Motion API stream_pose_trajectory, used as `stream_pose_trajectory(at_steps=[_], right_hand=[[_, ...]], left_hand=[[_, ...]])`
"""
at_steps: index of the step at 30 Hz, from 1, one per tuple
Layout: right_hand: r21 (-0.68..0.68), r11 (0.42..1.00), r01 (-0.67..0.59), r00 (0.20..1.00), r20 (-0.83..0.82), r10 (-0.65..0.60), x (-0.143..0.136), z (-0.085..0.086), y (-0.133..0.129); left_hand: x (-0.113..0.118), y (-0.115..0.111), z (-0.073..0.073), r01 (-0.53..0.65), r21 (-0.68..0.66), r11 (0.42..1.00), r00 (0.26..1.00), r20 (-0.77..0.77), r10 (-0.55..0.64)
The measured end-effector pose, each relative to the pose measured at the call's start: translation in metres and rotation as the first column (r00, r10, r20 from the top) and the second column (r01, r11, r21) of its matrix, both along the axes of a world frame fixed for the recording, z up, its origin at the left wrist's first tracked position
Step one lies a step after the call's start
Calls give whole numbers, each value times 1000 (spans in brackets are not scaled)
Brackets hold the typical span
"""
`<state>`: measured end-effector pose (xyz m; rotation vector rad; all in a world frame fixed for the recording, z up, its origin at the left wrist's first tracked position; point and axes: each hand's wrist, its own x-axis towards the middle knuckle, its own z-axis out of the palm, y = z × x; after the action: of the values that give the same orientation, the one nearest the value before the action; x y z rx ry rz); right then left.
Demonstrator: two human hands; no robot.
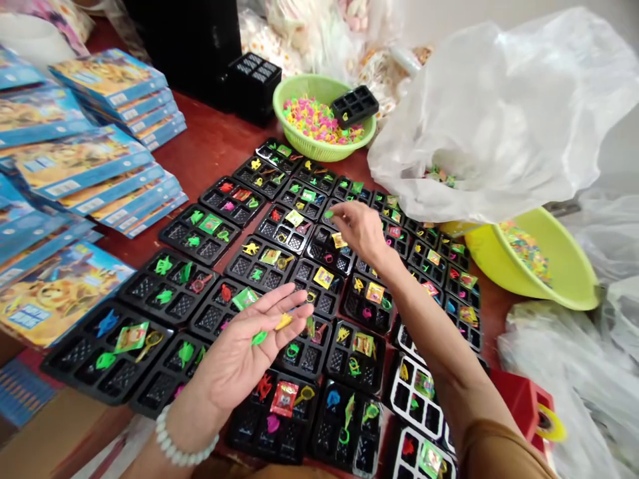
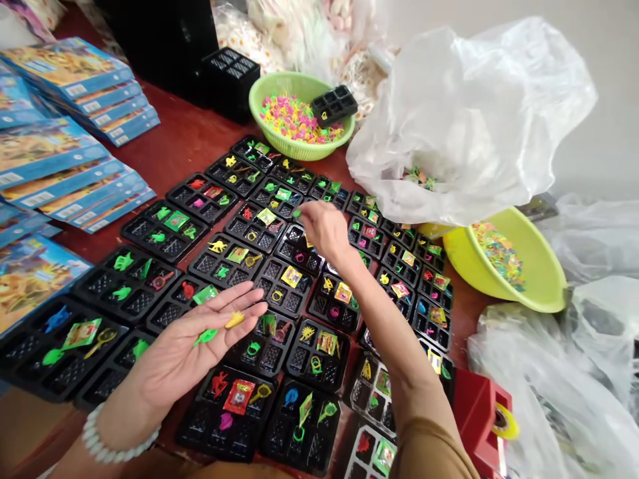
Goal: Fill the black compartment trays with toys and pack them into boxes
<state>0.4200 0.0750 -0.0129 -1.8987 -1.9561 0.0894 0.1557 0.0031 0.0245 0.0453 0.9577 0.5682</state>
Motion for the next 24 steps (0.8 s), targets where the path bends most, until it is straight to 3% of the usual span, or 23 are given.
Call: stream_pose_trajectory(at_steps=[3, 7, 9, 11, 13, 15, 17, 19, 24], right_hand=[[-89, 974, 208, 975, 101, -199, 30, -18, 40], [-101, 969, 226, 971, 108, -215, 34, -26, 51], [-51, 990, 133, 991, 22, -132, 18, -21, 34], [-2, 996, -93, 988, -126, 92, -8, -11, 6], [58, 913, -403, 874, -271, 403, -40, 0, -28], [77, 794, -602, 746, -298, 595, -70, 8, -59], [48, 764, -643, 738, -227, 635, -91, 12, -81], [34, 785, -618, 769, -180, 613, -100, 13, -92], [99, 838, -537, 788, -296, 540, -82, 11, -83]], left_hand=[[-1, 5, 2, -46, -44, 998, 998, -49, 44], [-5, 12, 3, -101, -58, 993, 994, -37, 99], [-8, 15, 1, -126, -53, 991, 992, -5, 126], [-10, 15, -1, -137, -45, 990, 990, 26, 138], [-10, 14, -4, -142, -36, 989, 988, 59, 144], [-9, 12, -7, -151, -40, 988, 983, 98, 155], [-7, 8, -9, -155, -48, 987, 977, 140, 161], [-5, 4, -11, -126, -38, 991, 974, 183, 130], [-5, -3, -6, -62, -17, 998, 974, 217, 64]])
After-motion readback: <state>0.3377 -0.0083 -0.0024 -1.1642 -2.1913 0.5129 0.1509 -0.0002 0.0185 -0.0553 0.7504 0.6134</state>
